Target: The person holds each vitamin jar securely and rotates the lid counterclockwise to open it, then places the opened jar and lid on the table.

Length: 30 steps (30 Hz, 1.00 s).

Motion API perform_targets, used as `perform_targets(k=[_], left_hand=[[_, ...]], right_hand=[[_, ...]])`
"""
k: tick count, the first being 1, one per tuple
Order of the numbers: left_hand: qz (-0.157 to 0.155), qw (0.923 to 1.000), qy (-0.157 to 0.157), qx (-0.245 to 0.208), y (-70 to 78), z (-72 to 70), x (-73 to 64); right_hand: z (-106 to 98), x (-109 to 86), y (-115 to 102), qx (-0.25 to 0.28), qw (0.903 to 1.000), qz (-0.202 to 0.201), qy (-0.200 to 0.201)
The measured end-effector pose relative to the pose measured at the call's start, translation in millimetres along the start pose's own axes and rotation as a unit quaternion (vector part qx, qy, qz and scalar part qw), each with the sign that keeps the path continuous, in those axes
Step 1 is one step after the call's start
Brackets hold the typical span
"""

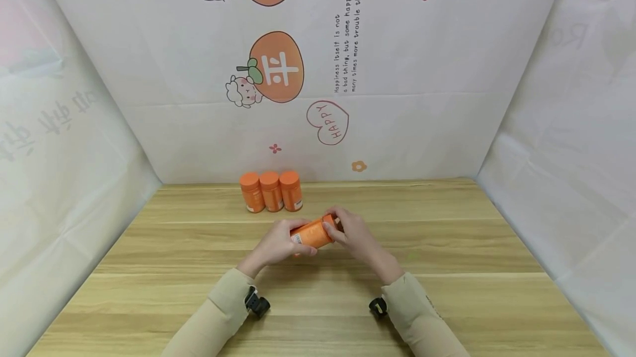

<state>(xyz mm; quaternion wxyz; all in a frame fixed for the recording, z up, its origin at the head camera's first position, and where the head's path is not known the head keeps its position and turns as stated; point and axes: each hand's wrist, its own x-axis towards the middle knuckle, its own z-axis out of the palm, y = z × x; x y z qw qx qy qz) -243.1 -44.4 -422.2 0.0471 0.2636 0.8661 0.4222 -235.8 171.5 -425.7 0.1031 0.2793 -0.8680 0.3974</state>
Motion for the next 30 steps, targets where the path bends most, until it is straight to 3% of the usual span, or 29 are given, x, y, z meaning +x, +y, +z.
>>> perform_targets(k=[12, 24, 30], left_hand=[[-0.010, 0.9999, 0.005, 0.006, -0.6, 2.0, -0.4], [-0.001, 0.9990, 0.013, 0.043, 2.3, 1.8, -2.2], [0.005, 0.9975, 0.027, 0.065, 2.1, 2.9, -2.0]], right_hand=[[-4, -1.6, 0, 0.026, 0.9995, 0.018, 0.005], [-8, 0.2, -6, 0.035, 0.9946, 0.098, -0.003], [-10, 1.0, -11, 0.077, 0.9844, 0.155, -0.028]])
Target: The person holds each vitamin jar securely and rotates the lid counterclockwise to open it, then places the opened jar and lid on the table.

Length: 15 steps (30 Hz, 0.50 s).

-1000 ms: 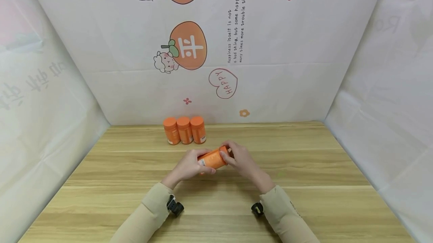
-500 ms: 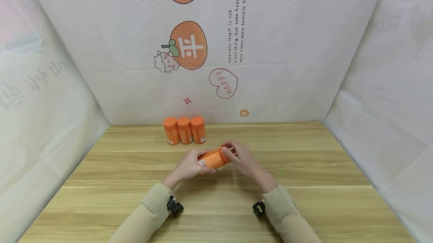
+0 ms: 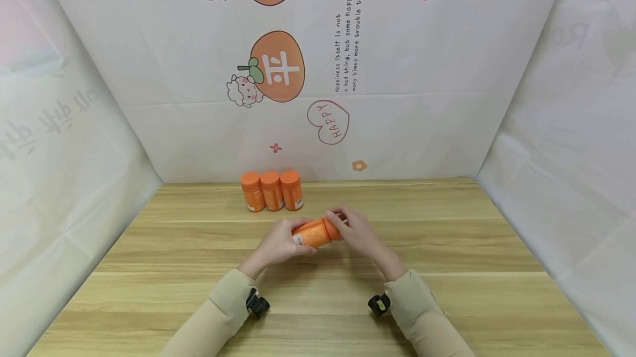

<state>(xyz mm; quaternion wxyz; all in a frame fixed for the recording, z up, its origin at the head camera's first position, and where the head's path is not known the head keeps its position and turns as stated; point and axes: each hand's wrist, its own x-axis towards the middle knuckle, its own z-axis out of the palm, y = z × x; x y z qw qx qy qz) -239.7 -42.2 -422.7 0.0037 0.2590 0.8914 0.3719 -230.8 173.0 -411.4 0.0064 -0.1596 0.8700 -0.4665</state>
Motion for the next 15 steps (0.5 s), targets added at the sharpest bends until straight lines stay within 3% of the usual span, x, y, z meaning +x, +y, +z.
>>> perform_targets(k=[7, 15], left_hand=[[-0.004, 0.9998, 0.012, 0.012, 3.1, -0.3, -0.8], [-0.009, 0.9997, 0.014, 0.017, 5.9, -0.6, -1.9]], right_hand=[[-3.7, -2.1, -5.4, 0.051, 0.9971, 0.044, -0.035], [-3.5, -1.0, 3.0, 0.058, 0.9959, 0.054, -0.043]])
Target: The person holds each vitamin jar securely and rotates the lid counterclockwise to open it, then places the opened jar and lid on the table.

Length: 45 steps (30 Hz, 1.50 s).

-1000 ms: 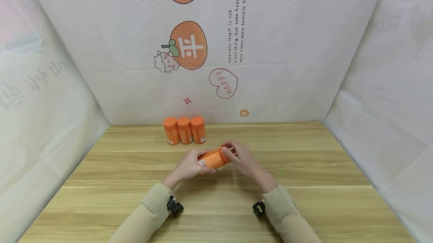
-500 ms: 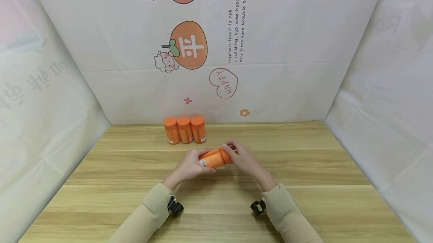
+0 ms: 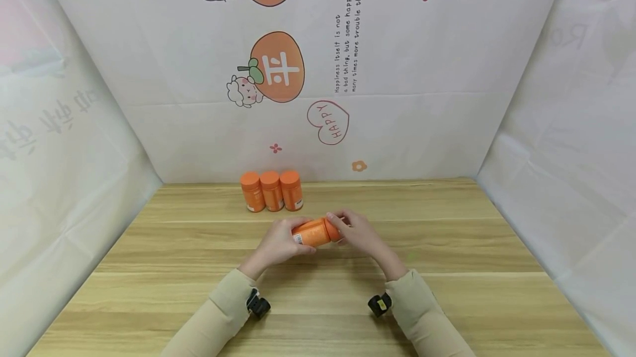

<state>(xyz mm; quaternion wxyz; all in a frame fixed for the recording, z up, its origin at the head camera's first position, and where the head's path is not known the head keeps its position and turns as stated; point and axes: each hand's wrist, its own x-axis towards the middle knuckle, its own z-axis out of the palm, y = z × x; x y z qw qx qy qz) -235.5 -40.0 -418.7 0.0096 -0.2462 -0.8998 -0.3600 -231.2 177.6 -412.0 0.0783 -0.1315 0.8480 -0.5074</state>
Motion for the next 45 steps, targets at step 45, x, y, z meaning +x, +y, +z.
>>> perform_targets(k=[45], left_hand=[[-0.019, 0.9966, -0.007, -0.080, -8.8, 2.5, 5.5]], right_hand=[[-12, 1.5, 3, -0.003, 0.9936, -0.100, -0.053]])
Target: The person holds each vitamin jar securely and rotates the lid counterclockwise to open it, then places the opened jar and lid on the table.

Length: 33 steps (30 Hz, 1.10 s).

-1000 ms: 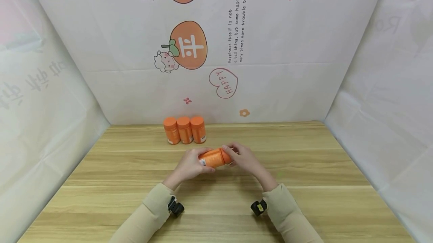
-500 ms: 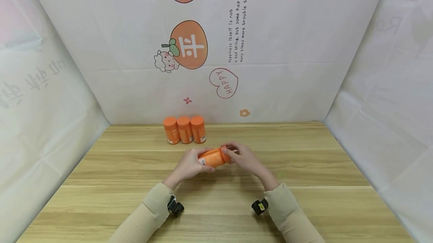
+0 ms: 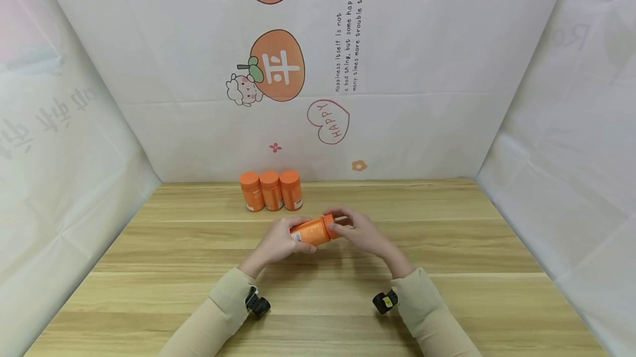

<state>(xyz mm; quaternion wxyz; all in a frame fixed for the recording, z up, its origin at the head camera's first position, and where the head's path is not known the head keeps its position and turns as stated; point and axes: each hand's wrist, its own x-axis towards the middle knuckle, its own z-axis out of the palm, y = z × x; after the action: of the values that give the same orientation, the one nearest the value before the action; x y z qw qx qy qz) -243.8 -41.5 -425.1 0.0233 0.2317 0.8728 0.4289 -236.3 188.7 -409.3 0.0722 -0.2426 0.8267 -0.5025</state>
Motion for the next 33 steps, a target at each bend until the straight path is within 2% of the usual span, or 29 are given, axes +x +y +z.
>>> perform_targets(k=[10, 19, 28, 33], left_hand=[[-0.014, 0.9996, -0.006, -0.025, 0.3, -0.9, 0.1], [-0.017, 0.9993, -0.010, -0.030, 0.3, -0.6, -0.3], [-0.021, 0.9992, -0.017, -0.031, 2.1, -1.8, -2.3], [-0.018, 0.9992, -0.017, -0.031, 1.7, -1.6, -2.7]], right_hand=[[-3.1, -2.8, -0.2, 0.026, 0.9995, -0.016, 0.000], [-6.2, -5.5, 0.4, 0.051, 0.9985, -0.016, -0.006], [-7.4, -6.5, 3.1, 0.095, 0.9947, -0.035, -0.022], [-7.2, -7.3, 2.7, 0.101, 0.9939, -0.038, -0.022]])
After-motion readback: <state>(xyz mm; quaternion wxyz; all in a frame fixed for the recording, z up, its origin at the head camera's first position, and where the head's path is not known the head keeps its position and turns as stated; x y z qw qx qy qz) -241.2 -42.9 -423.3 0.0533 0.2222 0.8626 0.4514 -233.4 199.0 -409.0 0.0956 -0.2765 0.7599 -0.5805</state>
